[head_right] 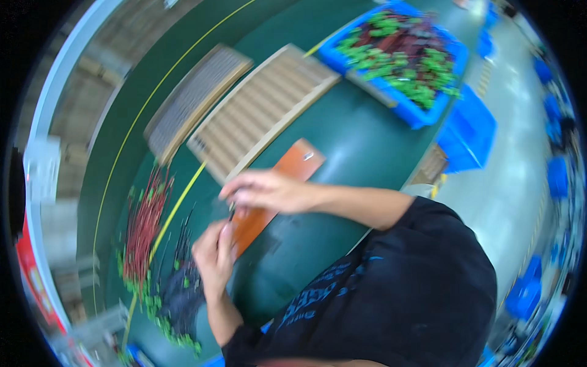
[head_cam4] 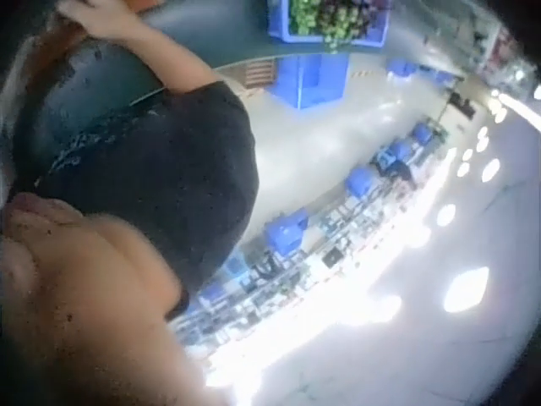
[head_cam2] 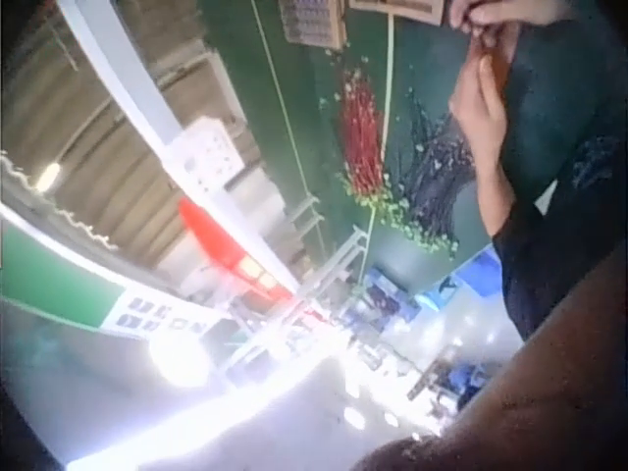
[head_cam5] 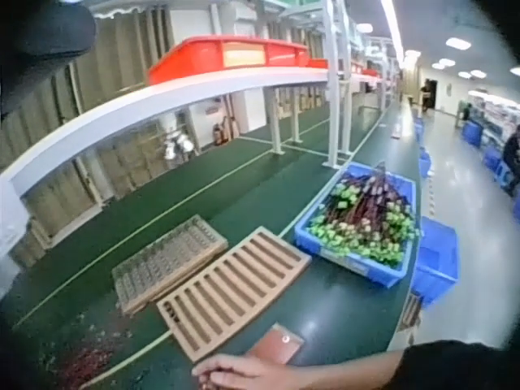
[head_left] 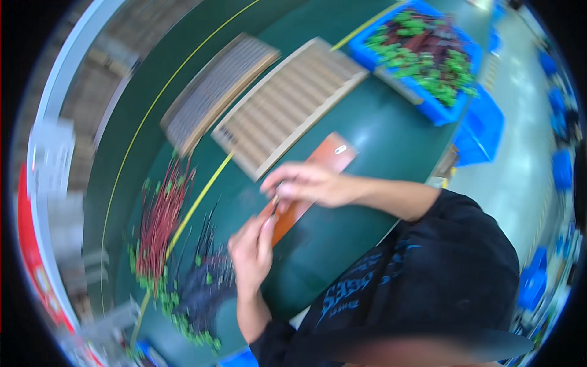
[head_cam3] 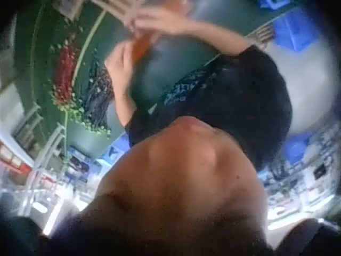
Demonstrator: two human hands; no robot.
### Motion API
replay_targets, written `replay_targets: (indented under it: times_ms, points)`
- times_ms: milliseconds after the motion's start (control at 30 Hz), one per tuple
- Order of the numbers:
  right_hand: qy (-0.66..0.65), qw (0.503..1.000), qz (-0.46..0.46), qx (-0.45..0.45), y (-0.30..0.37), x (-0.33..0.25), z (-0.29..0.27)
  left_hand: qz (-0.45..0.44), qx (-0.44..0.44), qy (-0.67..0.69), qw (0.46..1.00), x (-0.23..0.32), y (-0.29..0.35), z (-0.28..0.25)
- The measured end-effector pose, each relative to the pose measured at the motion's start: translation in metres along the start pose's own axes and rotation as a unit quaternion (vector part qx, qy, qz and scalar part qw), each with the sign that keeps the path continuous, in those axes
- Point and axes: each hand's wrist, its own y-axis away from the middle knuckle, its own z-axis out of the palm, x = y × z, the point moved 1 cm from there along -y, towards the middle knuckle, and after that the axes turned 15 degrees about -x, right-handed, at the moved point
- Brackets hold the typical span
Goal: The person assembles plastic housings and plastic connectors onto wire harnesses by hand, securing them with pliers.
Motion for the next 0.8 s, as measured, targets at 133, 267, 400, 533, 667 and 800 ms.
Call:
replay_targets:
  times_ms: [133,267,400,533,667,800]
  points:
    - [0.031,0.997,-0.027,0.063,0.002,0.006,-0.013,-0.03,0.023,0.003,0.999,-0.007,-0.003,0.007]
    - [-0.016,0.997,-0.016,0.073,0.0,0.004,-0.011,-0.001,0.056,-0.032,0.998,-0.006,-0.002,0.014]
    - [-0.019,0.996,-0.032,0.076,0.0,0.002,-0.011,0.042,0.059,-0.054,0.996,-0.009,-0.01,0.019]
    - [-0.023,0.997,-0.021,0.069,0.0,0.002,-0.006,0.061,0.052,-0.068,0.994,-0.009,-0.01,0.02]
    - [0.009,0.998,-0.021,0.058,0.001,0.001,-0.006,-0.004,0.001,-0.062,0.998,-0.006,-0.009,0.014]
    - [0.048,0.997,-0.024,0.055,-0.001,-0.003,0.011,0.015,0.024,0.028,0.999,-0.006,-0.008,0.016]
